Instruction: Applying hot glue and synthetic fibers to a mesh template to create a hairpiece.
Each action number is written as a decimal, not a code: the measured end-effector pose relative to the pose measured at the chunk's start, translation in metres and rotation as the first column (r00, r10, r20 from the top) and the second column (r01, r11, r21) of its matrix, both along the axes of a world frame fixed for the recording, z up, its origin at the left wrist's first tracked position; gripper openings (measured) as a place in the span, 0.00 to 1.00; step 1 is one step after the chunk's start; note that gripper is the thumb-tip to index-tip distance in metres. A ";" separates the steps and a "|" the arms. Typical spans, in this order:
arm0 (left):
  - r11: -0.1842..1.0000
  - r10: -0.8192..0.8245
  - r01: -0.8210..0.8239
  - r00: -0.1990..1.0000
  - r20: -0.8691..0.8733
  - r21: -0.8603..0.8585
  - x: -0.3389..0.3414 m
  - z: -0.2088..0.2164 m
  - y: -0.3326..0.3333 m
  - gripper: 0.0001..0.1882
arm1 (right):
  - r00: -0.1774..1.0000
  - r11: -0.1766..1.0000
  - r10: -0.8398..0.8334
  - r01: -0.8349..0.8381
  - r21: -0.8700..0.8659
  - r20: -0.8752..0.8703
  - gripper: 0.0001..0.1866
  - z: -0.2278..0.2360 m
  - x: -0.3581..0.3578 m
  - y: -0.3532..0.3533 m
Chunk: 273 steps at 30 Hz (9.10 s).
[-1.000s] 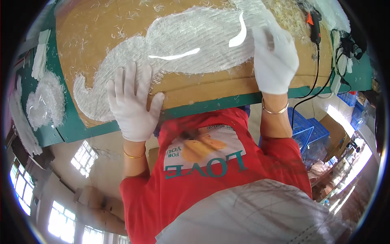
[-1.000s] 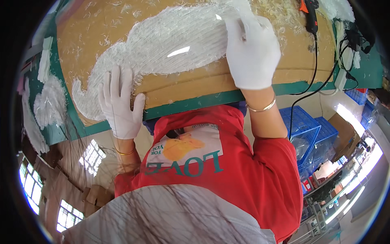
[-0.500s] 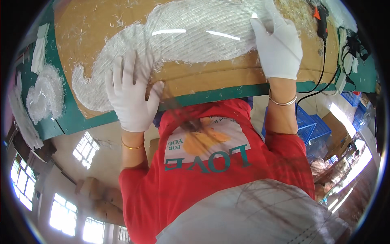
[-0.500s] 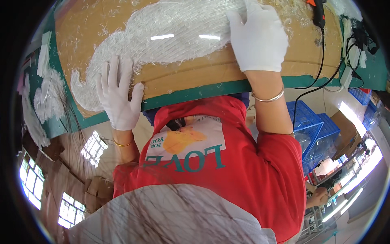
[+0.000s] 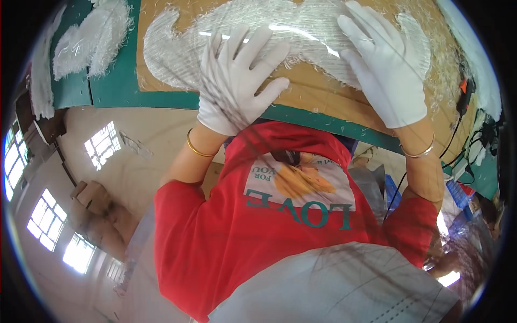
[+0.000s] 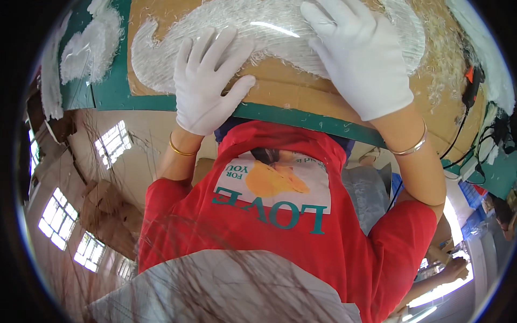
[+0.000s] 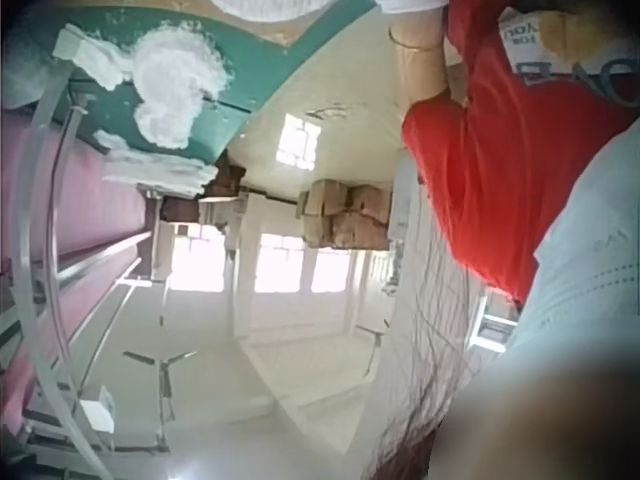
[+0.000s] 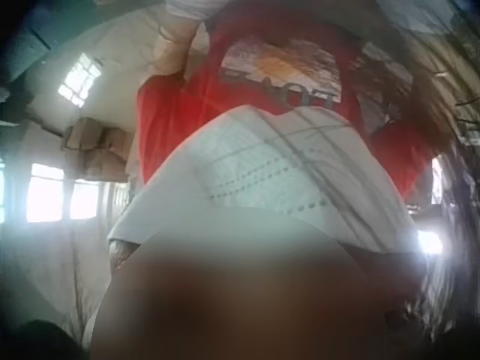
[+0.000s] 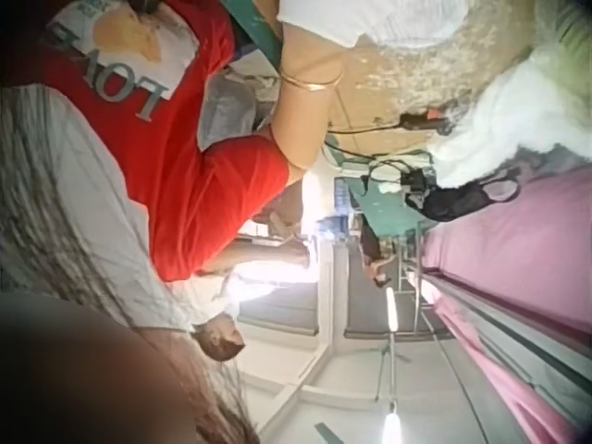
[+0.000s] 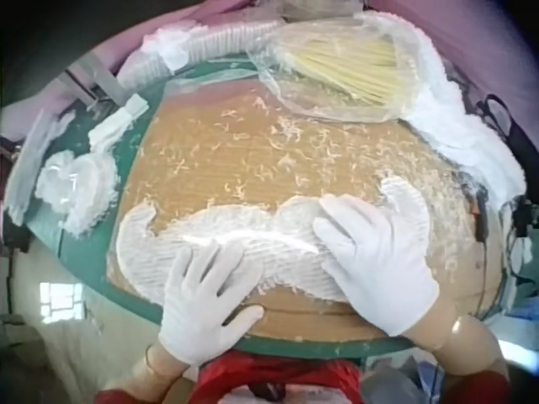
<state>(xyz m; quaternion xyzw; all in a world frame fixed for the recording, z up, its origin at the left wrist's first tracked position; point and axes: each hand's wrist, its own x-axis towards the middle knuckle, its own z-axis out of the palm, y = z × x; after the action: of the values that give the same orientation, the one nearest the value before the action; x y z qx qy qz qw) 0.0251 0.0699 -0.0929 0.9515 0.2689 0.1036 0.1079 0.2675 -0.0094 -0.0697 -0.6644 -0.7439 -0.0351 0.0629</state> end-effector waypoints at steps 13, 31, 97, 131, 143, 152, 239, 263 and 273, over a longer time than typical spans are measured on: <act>0.988 -0.125 0.131 0.990 0.068 -0.088 0.052 0.002 -0.043 0.37 | 0.923 0.867 -0.172 -0.023 -0.497 -0.343 0.18 0.033 0.101 0.073; 0.992 -0.065 0.073 0.994 0.086 -0.100 0.076 0.009 -0.040 0.42 | 0.939 0.805 -0.074 -0.141 -0.576 -0.335 0.10 0.021 0.106 0.083; 0.989 -0.057 0.071 0.992 0.111 -0.129 0.075 -0.008 -0.044 0.37 | 0.895 0.890 0.271 -0.373 -0.263 -0.354 0.10 0.022 0.059 0.102; 0.956 0.289 -0.292 0.931 0.224 -0.020 0.007 -0.029 -0.068 0.24 | 0.772 0.686 0.454 -0.622 -0.378 -0.446 0.13 0.033 -0.047 0.162; 0.954 0.298 -0.277 0.917 0.267 -0.112 0.016 -0.027 -0.071 0.22 | 0.850 0.687 0.450 -0.525 -0.502 -0.274 0.10 0.004 -0.046 0.170; 0.970 0.244 -0.230 0.934 0.262 -0.083 0.019 -0.019 -0.059 0.22 | 0.907 0.863 0.398 -0.421 -0.278 -0.139 0.18 0.025 -0.028 0.151; 0.910 0.402 -0.409 0.829 0.388 -0.070 -0.012 -0.037 -0.047 0.15 | 0.864 0.924 0.121 -0.278 -0.262 -0.489 0.19 -0.014 -0.013 -0.020; 0.971 0.236 -0.224 0.948 0.214 -0.077 0.008 -0.018 -0.051 0.18 | 0.489 0.832 -0.525 0.123 -0.541 -0.697 0.19 0.004 -0.034 -0.016; 0.951 0.310 -0.306 0.944 0.110 -0.053 0.010 -0.012 -0.057 0.19 | 0.626 0.940 -0.336 0.172 -0.295 -0.704 0.15 -0.009 -0.040 -0.015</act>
<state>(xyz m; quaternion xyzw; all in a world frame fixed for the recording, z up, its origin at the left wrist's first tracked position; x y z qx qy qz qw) 0.0350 0.0128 -0.1050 0.8880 0.4093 0.1701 0.1227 0.2271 -0.0247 -0.0788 -0.7214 -0.5502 0.3056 0.2890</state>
